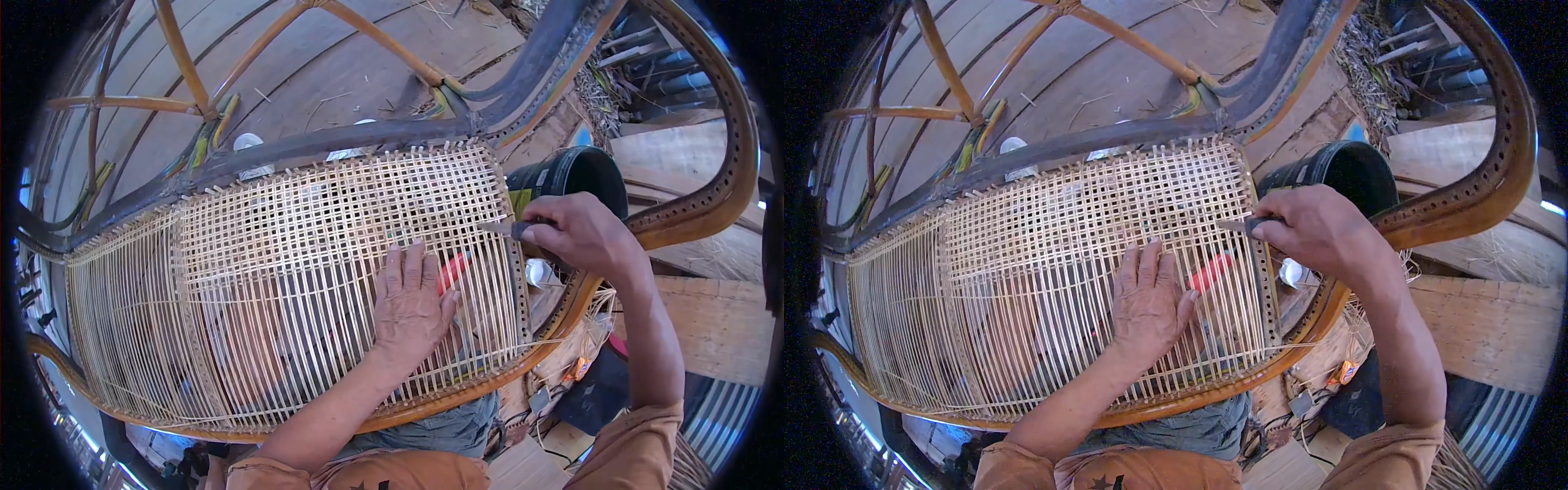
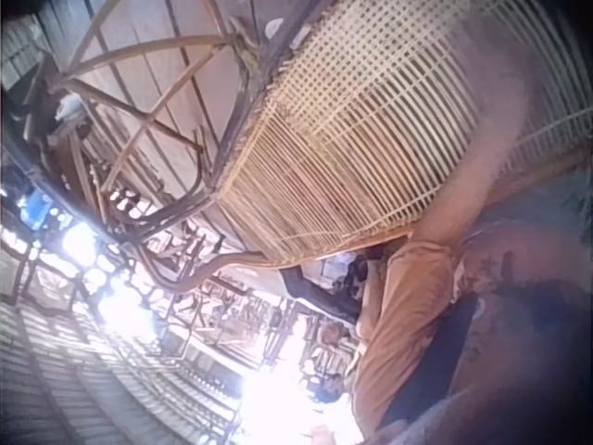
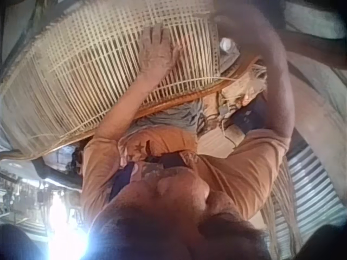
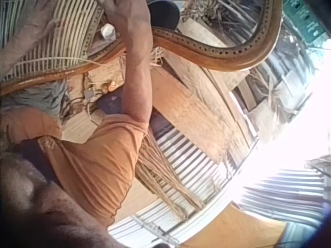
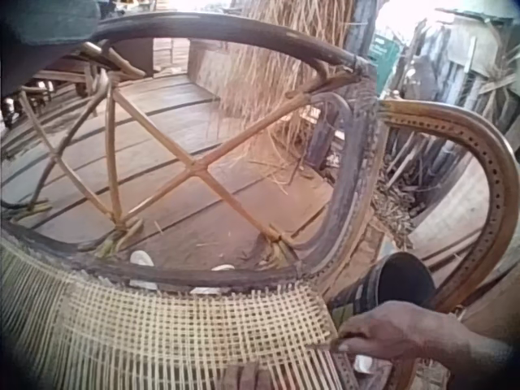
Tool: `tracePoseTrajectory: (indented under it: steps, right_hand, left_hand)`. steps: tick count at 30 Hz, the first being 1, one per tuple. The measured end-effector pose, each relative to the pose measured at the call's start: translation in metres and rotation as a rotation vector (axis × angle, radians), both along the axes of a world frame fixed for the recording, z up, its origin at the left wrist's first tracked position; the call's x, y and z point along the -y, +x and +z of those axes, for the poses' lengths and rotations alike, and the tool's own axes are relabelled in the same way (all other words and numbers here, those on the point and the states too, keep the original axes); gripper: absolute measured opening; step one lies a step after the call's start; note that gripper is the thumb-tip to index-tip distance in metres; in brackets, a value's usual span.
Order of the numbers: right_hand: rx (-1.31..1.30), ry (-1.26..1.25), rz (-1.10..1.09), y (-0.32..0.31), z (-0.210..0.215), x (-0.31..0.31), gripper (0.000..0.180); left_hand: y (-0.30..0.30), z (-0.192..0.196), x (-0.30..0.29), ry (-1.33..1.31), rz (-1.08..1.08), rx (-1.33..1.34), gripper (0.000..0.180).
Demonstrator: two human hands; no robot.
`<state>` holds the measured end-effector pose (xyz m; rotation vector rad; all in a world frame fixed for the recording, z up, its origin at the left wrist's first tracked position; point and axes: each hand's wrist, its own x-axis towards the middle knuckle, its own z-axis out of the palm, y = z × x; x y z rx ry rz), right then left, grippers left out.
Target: Repairing and weaving the seat of a rattan or bamboo bench using bamboo strips, a hammer, and a utility knife.
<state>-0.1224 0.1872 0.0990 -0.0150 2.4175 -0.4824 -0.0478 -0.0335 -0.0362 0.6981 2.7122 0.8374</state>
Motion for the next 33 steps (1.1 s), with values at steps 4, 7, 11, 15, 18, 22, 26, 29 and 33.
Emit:
tracePoseTrajectory:
  steps: [4, 7, 11, 15, 18, 22, 26, 29, 33]
  right_hand:
    - [0.155, -0.038, -0.019, 0.018, -0.001, 0.0, 0.022]
    - [0.001, -0.05, -0.155, 0.027, 0.001, 0.001, 0.024]
    - [-0.164, -0.011, -0.172, 0.049, 0.008, -0.004, 0.022]
    - [-0.16, 0.098, -0.099, 0.057, -0.004, -0.012, 0.023]
    - [-0.134, 0.122, -0.077, 0.054, -0.009, -0.015, 0.026]
    - [-0.119, 0.169, 0.002, 0.051, -0.016, -0.025, 0.029]
    - [-0.101, 0.194, 0.025, 0.043, -0.017, -0.024, 0.031]
    - [-0.065, 0.236, 0.07, 0.039, -0.018, -0.019, 0.03]
    - [-0.038, 0.164, 0.029, 0.039, -0.015, -0.011, 0.027]
  left_hand:
    - [0.0, 0.002, 0.0, -0.009, -0.01, 0.011, 0.056]
    - [0.002, 0.001, 0.002, -0.017, -0.02, 0.002, 0.057]
    - [0.008, 0.016, -0.009, -0.011, -0.052, -0.021, 0.057]
    - [0.02, 0.018, -0.047, 0.063, -0.213, 0.1, 0.062]
    - [0.022, 0.008, -0.064, 0.086, -0.153, 0.048, 0.063]
    - [0.025, -0.003, -0.075, 0.122, -0.089, -0.009, 0.065]
    - [0.023, -0.001, -0.078, 0.114, -0.073, 0.005, 0.066]
    - [0.017, 0.002, -0.078, 0.102, -0.051, 0.029, 0.065]
    - [0.02, 0.007, -0.058, 0.081, -0.092, 0.048, 0.063]
